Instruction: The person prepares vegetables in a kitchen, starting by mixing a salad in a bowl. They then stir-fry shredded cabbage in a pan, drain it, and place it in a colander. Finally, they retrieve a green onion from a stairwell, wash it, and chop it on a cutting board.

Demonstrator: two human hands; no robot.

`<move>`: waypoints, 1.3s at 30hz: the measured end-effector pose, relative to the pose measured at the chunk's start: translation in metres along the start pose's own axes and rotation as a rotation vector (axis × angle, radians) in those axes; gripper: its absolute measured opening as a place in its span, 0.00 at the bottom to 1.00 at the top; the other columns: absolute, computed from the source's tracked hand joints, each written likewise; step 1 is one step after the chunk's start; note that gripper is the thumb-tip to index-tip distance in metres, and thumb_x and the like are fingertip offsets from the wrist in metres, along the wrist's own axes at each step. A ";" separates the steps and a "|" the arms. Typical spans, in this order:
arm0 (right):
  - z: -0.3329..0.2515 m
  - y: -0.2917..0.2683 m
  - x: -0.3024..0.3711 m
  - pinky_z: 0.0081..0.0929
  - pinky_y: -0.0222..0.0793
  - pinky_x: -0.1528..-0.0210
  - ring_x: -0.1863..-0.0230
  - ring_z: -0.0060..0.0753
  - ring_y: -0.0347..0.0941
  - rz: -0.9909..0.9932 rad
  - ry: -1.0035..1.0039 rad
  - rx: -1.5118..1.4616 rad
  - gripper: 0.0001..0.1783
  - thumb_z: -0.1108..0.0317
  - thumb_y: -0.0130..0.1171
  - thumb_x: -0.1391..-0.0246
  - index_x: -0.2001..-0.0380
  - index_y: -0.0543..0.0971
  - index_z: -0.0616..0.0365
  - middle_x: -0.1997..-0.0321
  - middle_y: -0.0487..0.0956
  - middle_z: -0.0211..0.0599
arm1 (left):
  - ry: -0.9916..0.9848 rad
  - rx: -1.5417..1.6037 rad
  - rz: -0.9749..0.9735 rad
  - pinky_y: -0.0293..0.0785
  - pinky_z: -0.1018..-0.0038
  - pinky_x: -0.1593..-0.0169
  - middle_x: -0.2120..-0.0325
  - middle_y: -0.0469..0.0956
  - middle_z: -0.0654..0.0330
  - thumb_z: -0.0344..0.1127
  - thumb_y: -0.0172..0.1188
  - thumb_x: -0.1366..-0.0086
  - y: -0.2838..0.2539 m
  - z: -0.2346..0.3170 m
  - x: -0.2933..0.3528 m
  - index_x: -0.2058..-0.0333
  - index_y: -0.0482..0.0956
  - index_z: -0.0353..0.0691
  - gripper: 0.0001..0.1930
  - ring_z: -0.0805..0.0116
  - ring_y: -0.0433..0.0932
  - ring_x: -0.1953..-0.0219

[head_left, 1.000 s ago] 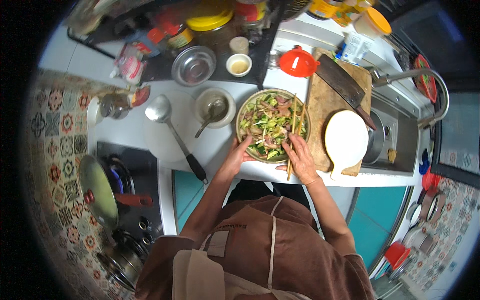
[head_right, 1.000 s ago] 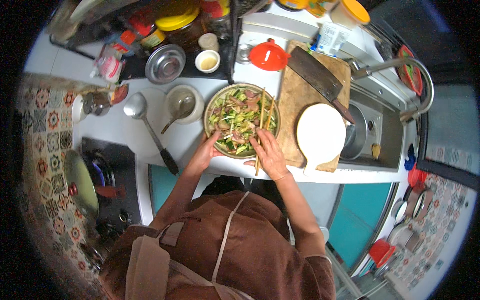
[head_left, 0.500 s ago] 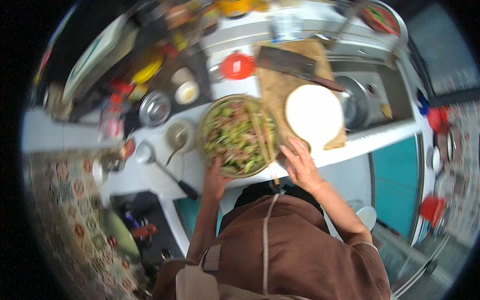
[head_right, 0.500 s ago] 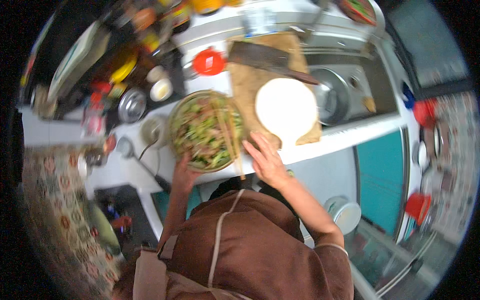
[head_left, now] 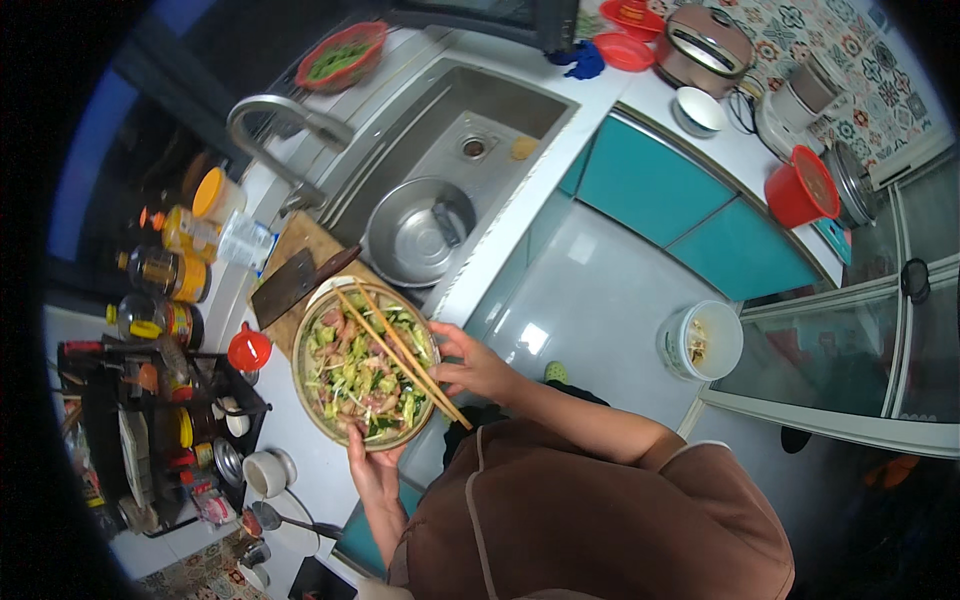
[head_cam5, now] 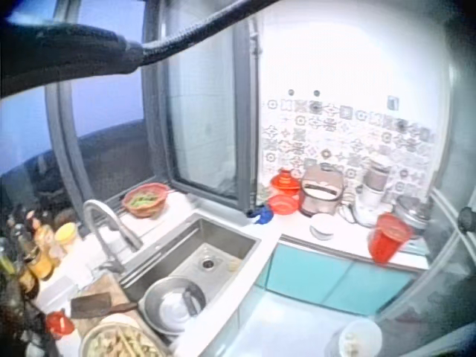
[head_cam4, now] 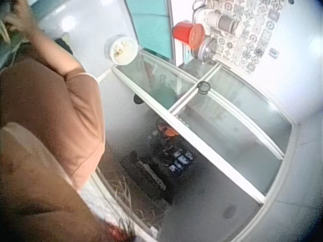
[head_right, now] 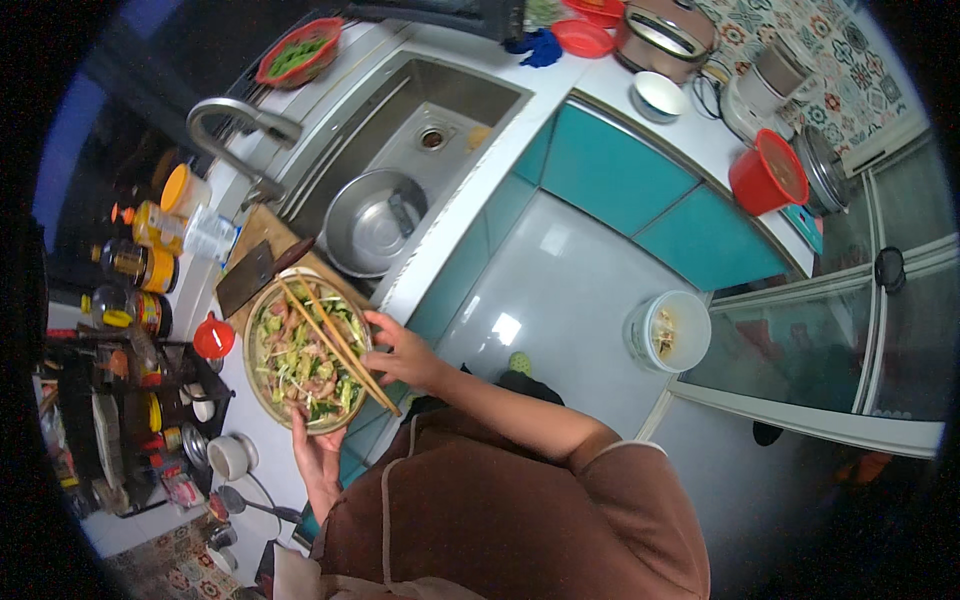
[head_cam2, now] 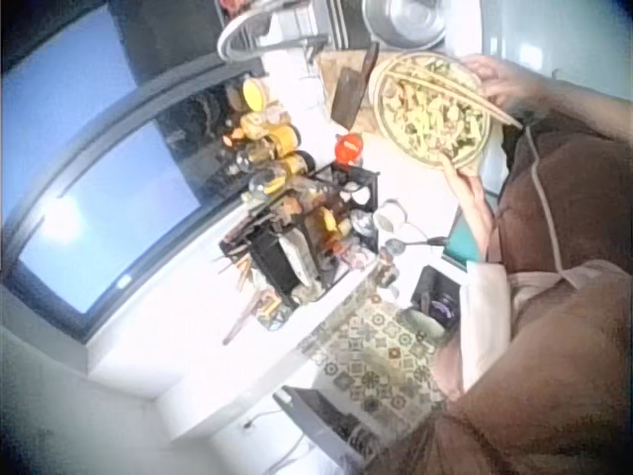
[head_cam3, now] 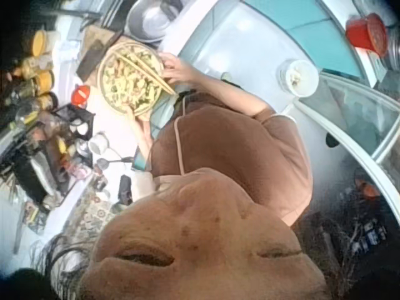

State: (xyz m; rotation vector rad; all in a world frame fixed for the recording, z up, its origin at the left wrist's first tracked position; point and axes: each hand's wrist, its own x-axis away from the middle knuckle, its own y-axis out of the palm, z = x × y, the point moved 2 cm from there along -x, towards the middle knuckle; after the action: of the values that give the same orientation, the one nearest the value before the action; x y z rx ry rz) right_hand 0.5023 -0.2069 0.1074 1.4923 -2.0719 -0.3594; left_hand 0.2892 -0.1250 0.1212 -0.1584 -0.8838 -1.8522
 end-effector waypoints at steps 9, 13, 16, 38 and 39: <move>-0.101 -0.165 0.073 0.20 0.71 0.72 0.67 0.27 0.72 0.493 -0.124 0.102 0.37 0.69 0.56 0.57 0.42 0.54 0.56 0.59 0.72 0.40 | -0.311 -0.108 -0.302 0.82 0.69 0.68 0.55 0.71 0.47 0.47 0.47 0.37 0.189 -0.098 -0.071 0.46 0.57 0.35 0.26 0.56 0.78 0.62; -0.127 -0.245 0.074 0.23 0.74 0.71 0.70 0.27 0.75 0.672 -0.171 0.014 0.34 0.75 0.53 0.55 0.43 0.55 0.56 0.63 0.74 0.35 | -0.419 -0.172 -0.461 0.82 0.71 0.69 0.56 0.71 0.46 0.46 0.47 0.37 0.269 -0.137 -0.125 0.44 0.50 0.40 0.28 0.57 0.78 0.64; -0.160 -0.290 0.065 0.22 0.73 0.75 0.76 0.25 0.73 0.777 -0.180 -0.075 0.33 0.78 0.52 0.56 0.44 0.56 0.56 0.69 0.74 0.32 | -0.401 -0.275 -0.556 0.81 0.70 0.67 0.56 0.72 0.47 0.48 0.47 0.37 0.327 -0.164 -0.169 0.45 0.53 0.37 0.28 0.59 0.78 0.62; -0.292 -0.599 -0.094 0.24 0.66 0.74 0.71 0.29 0.70 0.794 -0.059 -0.194 0.36 0.75 0.52 0.57 0.41 0.54 0.53 0.63 0.73 0.38 | -0.407 -0.452 -0.415 0.76 0.57 0.60 0.56 0.68 0.39 0.58 0.55 0.45 0.566 -0.284 -0.415 0.44 0.47 0.45 0.39 0.50 0.74 0.57; -0.294 -0.606 -0.105 0.26 0.69 0.70 0.67 0.31 0.71 0.729 -0.150 -0.202 0.35 0.75 0.53 0.57 0.43 0.56 0.53 0.60 0.72 0.37 | -0.406 -0.461 -0.371 0.76 0.56 0.61 0.57 0.69 0.40 0.60 0.56 0.47 0.554 -0.308 -0.441 0.43 0.47 0.47 0.41 0.51 0.74 0.59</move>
State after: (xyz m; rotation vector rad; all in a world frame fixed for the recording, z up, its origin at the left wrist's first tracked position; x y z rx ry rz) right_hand 1.1710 -0.2887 0.0034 0.5390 -2.4383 -0.3763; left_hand 1.0453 -0.1014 -0.0363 -0.7181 -0.7745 -2.4052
